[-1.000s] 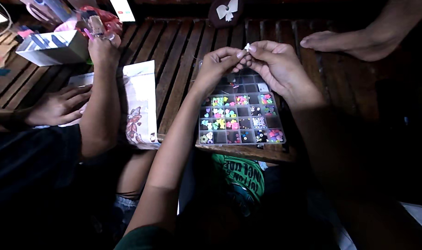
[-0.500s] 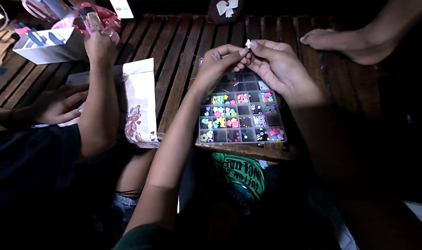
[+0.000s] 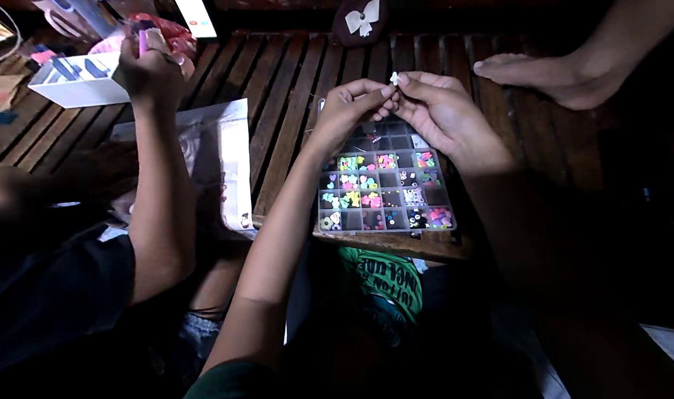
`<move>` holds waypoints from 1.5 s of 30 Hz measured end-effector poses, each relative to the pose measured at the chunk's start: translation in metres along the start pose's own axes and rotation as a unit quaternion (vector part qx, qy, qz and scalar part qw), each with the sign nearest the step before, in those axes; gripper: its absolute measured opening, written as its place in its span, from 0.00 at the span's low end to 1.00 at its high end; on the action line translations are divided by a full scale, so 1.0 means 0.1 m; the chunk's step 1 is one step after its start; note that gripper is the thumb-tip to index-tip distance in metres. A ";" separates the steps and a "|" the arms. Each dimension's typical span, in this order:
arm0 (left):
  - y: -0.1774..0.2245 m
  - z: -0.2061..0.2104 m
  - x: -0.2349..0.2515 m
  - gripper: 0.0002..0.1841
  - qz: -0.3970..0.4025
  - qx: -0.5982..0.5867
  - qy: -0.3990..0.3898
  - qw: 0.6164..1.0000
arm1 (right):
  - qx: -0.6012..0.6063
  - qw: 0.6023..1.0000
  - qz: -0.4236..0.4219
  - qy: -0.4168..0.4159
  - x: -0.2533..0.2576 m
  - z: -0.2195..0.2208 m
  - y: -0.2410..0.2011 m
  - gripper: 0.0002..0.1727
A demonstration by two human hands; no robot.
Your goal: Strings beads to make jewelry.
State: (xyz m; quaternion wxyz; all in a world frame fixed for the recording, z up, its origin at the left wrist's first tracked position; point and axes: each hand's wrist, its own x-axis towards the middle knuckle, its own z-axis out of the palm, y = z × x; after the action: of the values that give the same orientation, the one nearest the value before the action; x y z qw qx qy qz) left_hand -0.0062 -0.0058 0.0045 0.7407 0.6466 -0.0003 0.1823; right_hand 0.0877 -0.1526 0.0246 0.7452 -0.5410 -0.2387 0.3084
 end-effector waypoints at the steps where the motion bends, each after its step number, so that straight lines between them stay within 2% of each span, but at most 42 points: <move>1: 0.00 0.00 0.00 0.07 -0.001 0.000 0.001 1.000 | 0.000 1.000 0.001 0.000 0.00 0.00 0.00 0.07; 28: 0.02 0.02 0.00 0.07 -0.006 -0.011 0.003 1.000 | -0.013 1.000 0.001 -0.004 0.00 -0.01 -0.02 0.07; 34: 0.00 0.01 0.01 0.05 0.010 -0.002 -0.001 1.000 | -0.072 0.997 -0.031 -0.013 -0.03 -0.02 -0.08 0.05; 45: 0.00 0.00 0.00 0.04 0.030 0.009 0.007 0.999 | -0.125 0.992 -0.033 -0.009 -0.07 0.00 -0.12 0.04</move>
State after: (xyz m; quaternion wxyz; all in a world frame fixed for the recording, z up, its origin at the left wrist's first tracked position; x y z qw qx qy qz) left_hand -0.0061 -0.0063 0.0045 0.7291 0.6516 -0.0128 0.2091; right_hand 0.0859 -0.1602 0.0354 0.6795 -0.6187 -0.2999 0.2559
